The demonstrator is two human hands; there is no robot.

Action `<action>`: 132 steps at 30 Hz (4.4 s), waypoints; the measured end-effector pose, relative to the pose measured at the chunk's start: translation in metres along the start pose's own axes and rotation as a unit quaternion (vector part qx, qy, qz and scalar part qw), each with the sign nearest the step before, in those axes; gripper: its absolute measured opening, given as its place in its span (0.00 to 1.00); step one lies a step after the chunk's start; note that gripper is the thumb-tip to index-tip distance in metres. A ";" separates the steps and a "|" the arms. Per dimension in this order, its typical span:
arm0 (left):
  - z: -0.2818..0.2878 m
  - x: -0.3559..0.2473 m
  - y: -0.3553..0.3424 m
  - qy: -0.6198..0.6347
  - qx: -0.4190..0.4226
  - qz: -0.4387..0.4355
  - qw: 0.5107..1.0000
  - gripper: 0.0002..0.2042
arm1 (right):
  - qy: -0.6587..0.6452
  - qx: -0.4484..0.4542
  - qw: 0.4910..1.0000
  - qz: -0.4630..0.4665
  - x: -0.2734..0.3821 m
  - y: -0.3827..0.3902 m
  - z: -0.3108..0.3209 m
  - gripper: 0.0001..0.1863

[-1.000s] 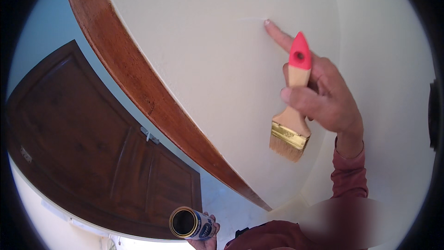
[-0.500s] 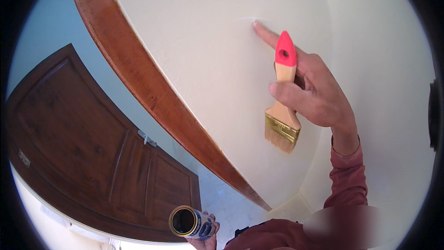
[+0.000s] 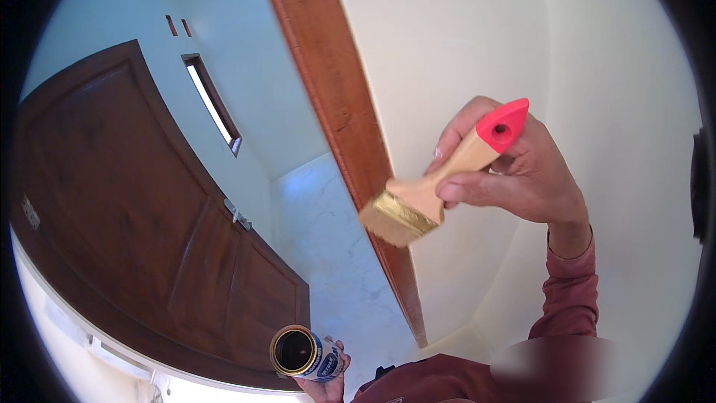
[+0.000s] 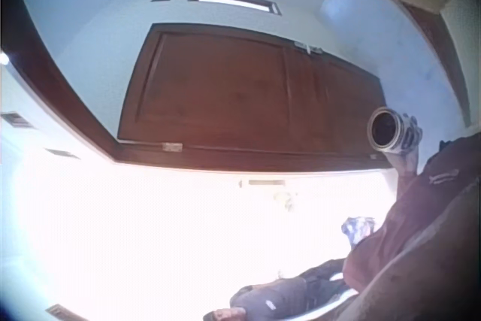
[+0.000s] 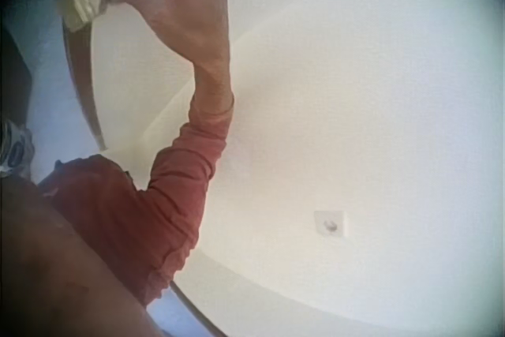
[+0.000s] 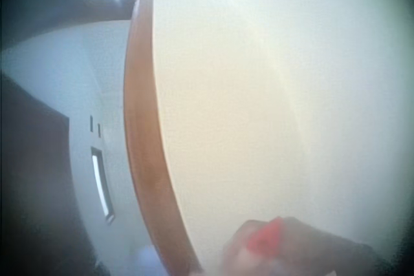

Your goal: The person paints the wooden door frame using a brush and a can of dark stain. They repeatedly dip the brush into the can and apply the stain to the vertical and horizontal sections of the frame.

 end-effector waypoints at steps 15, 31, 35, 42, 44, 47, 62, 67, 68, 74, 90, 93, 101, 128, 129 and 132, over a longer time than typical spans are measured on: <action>0.062 -0.038 -0.016 -0.054 -0.079 -0.044 0.994 0.50 | 0.227 -0.182 0.908 0.302 0.147 -0.117 -0.011 0.15; 0.052 -0.056 -0.024 0.082 0.019 0.026 0.996 0.34 | 0.326 -0.324 0.727 0.511 0.298 -0.261 0.000 0.16; 0.027 -0.060 -0.005 -0.006 -0.085 -0.036 0.996 0.33 | 0.318 -0.320 0.679 0.579 0.327 -0.299 -0.001 0.16; 0.035 -0.073 -0.004 -0.035 -0.144 -0.022 0.989 0.35 | 0.394 -0.279 0.724 0.493 0.283 -0.279 -0.011 0.14; 0.040 -0.071 -0.011 -0.030 -0.113 -0.023 0.993 0.37 | 0.384 -0.266 0.722 0.510 0.268 -0.247 -0.016 0.12; 0.047 -0.062 -0.020 -0.015 -0.067 0.006 0.998 0.37 | 0.376 -0.210 0.721 0.543 0.228 -0.188 -0.019 0.10; 0.060 -0.072 -0.001 -0.006 0.059 0.066 0.996 0.31 | 0.301 -0.176 0.874 0.340 -0.021 0.107 -0.077 0.18; 0.060 -0.065 -0.008 -0.021 0.073 0.115 0.990 0.32 | 0.281 -0.127 0.933 0.186 -0.047 0.145 -0.086 0.16; 0.058 -0.065 -0.008 -0.025 0.080 0.122 0.989 0.32 | 0.306 -0.109 0.930 0.172 -0.044 0.140 -0.084 0.12; 0.051 -0.054 -0.020 -0.043 0.110 0.169 0.979 0.35 | 0.273 -0.195 0.892 0.301 0.016 0.045 -0.078 0.11; 0.023 -0.036 -0.036 -0.095 0.104 0.235 0.962 0.37 | 0.016 -0.048 0.997 -0.064 0.001 0.079 -0.236 0.07; 0.019 -0.040 -0.043 -0.081 0.084 0.243 0.963 0.34 | 0.057 -0.008 0.997 -0.054 0.011 0.074 -0.259 0.05; -0.009 -0.061 -0.040 -0.074 0.103 0.254 0.959 0.32 | 0.132 0.131 0.982 -0.047 -0.022 0.068 -0.307 0.06; -0.011 -0.008 -0.026 -0.169 0.127 0.310 0.927 0.31 | -0.454 -0.483 0.726 -0.183 -0.121 0.270 -0.196 0.13; -0.010 -0.012 -0.022 -0.176 0.122 0.303 0.928 0.30 | -0.452 -0.498 0.725 -0.152 -0.117 0.261 -0.187 0.13; -0.003 -0.028 -0.012 -0.185 0.117 0.284 0.934 0.29 | -0.372 -0.522 0.767 -0.033 -0.099 0.211 -0.163 0.14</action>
Point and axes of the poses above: each hand's wrist, its own y-axis away from the middle knuckle, its own z-axis out of the back of the hand, x = y × z, the point moved 6 cm from there along -y, towards the middle knuckle, and after that the axes turned 15 degrees about -x, right-handed, at the moved point
